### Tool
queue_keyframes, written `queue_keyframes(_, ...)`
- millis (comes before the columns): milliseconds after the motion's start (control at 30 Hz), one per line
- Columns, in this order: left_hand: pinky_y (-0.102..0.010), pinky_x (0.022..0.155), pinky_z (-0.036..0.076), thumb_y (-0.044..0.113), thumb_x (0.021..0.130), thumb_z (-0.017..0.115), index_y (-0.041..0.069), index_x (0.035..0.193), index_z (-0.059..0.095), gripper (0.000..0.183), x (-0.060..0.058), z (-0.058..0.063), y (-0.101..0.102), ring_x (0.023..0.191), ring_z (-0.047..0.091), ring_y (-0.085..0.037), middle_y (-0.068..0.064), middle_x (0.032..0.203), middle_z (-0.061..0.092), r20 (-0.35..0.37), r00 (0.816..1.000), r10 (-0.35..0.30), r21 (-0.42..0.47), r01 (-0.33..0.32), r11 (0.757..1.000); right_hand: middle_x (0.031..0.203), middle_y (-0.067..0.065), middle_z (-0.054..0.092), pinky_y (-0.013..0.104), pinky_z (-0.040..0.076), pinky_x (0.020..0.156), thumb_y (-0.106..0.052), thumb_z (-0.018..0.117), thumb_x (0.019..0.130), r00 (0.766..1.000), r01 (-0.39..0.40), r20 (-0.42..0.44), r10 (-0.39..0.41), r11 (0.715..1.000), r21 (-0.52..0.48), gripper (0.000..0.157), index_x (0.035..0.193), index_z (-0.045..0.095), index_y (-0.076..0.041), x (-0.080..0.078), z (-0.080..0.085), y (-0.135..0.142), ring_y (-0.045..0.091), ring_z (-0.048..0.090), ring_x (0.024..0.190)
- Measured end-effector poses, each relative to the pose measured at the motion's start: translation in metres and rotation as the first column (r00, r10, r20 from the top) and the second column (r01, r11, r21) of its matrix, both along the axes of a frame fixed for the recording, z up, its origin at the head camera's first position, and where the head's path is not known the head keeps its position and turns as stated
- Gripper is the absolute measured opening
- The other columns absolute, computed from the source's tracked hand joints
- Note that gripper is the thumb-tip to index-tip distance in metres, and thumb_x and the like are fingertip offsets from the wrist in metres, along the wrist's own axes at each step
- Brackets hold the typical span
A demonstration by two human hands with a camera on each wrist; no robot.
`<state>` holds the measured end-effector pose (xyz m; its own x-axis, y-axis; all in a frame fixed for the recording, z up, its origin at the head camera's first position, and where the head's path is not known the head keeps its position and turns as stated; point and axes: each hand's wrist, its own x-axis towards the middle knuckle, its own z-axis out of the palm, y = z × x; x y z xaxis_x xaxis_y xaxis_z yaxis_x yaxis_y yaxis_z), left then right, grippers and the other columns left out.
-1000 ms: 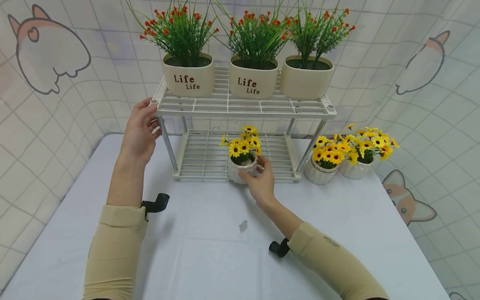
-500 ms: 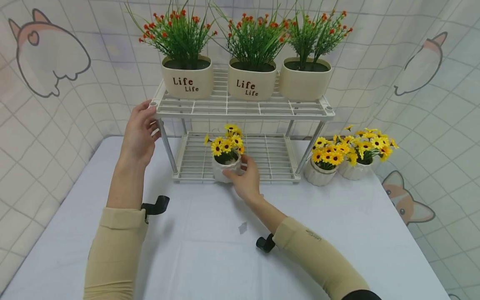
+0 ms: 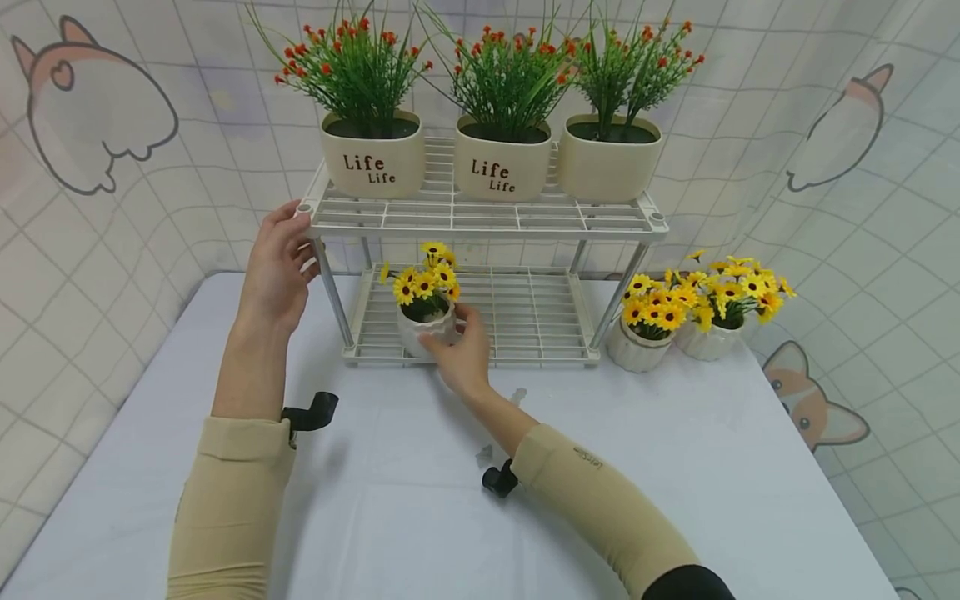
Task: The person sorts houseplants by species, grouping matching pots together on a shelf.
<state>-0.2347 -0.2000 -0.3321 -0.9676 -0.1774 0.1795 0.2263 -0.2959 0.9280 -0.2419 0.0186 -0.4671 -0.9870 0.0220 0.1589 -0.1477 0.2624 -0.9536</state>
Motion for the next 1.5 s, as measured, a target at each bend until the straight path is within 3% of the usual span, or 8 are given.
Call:
queue_keyframes(233, -0.034, 0.090, 0.025, 0.034, 0.103, 0.059, 0.020, 0.143, 0.040, 0.046, 0.001, 0.000, 0.002, 0.110, 0.041, -0.018, -0.005, 0.131, 0.047, 0.002, 1.000, 0.012, -0.005, -0.012, 1.000, 0.138, 0.015, 0.052, 0.040, 0.045, 0.101, -0.016, 0.085, 0.085, 1.000, -0.014, 0.027, 0.013, 1.000, 0.013, 0.070, 0.142, 0.048, 0.001, -0.005, 0.003, -0.015, 0.030, 0.052, 0.121)
queue_keyframes(467, -0.034, 0.089, 0.025, 0.035, 0.103, 0.059, 0.020, 0.144, 0.039, 0.047, 0.001, 0.000, 0.002, 0.110, 0.040, -0.018, -0.005, 0.131, 0.047, -0.004, 1.000, 0.014, -0.008, -0.014, 1.000, 0.133, 0.015, 0.050, 0.042, 0.046, 0.097, -0.021, 0.086, 0.085, 0.999, -0.021, 0.039, 0.020, 0.999, 0.030, 0.073, 0.143, 0.046, -0.003, -0.010, 0.005, -0.030, 0.027, 0.051, 0.118)
queue_keyframes(733, -0.035, 0.090, 0.024, 0.034, 0.103, 0.058, 0.020, 0.144, 0.040, 0.047, 0.000, 0.000, 0.002, 0.110, 0.040, -0.018, -0.005, 0.131, 0.048, -0.005, 1.000, 0.019, -0.013, -0.019, 1.000, 0.136, 0.014, 0.047, 0.040, 0.045, 0.100, -0.023, 0.084, 0.087, 0.999, -0.039, 0.040, 0.037, 0.999, 0.038, 0.074, 0.145, 0.043, -0.003, -0.009, 0.006, -0.033, 0.027, 0.050, 0.121)
queue_keyframes(1000, -0.035, 0.091, 0.024, 0.035, 0.103, 0.058, 0.021, 0.143, 0.040, 0.046, 0.001, 0.000, 0.002, 0.111, 0.040, -0.018, -0.004, 0.132, 0.049, 0.006, 1.000, 0.019, -0.011, -0.019, 1.000, 0.141, 0.018, 0.050, 0.040, 0.046, 0.101, -0.014, 0.080, 0.090, 0.992, -0.123, -0.006, 0.123, 0.991, 0.061, 0.069, 0.147, 0.043, 0.001, -0.001, 0.000, -0.021, 0.032, 0.053, 0.123)
queue_keyframes(1200, -0.035, 0.092, 0.024, 0.035, 0.103, 0.059, 0.021, 0.144, 0.040, 0.048, 0.002, 0.000, 0.002, 0.112, 0.039, -0.018, -0.005, 0.134, 0.049, 0.004, 1.000, 0.022, -0.016, -0.022, 1.000, 0.146, 0.016, 0.049, 0.039, 0.052, 0.094, -0.018, 0.081, 0.090, 0.982, -0.177, 0.073, 0.176, 0.984, 0.007, 0.069, 0.147, 0.044, -0.002, 0.015, 0.004, -0.005, 0.035, 0.050, 0.128)
queue_keyframes(1500, -0.036, 0.094, 0.025, 0.035, 0.103, 0.058, 0.021, 0.144, 0.040, 0.047, 0.002, 0.000, 0.003, 0.113, 0.040, -0.018, -0.005, 0.135, 0.049, 0.004, 1.000, 0.023, -0.009, -0.023, 1.000, 0.144, 0.016, 0.050, 0.043, 0.049, 0.096, -0.020, 0.078, 0.093, 0.966, -0.203, 0.154, 0.207, 0.978, -0.038, 0.057, 0.140, 0.049, -0.004, 0.034, 0.009, 0.033, 0.033, 0.049, 0.130)
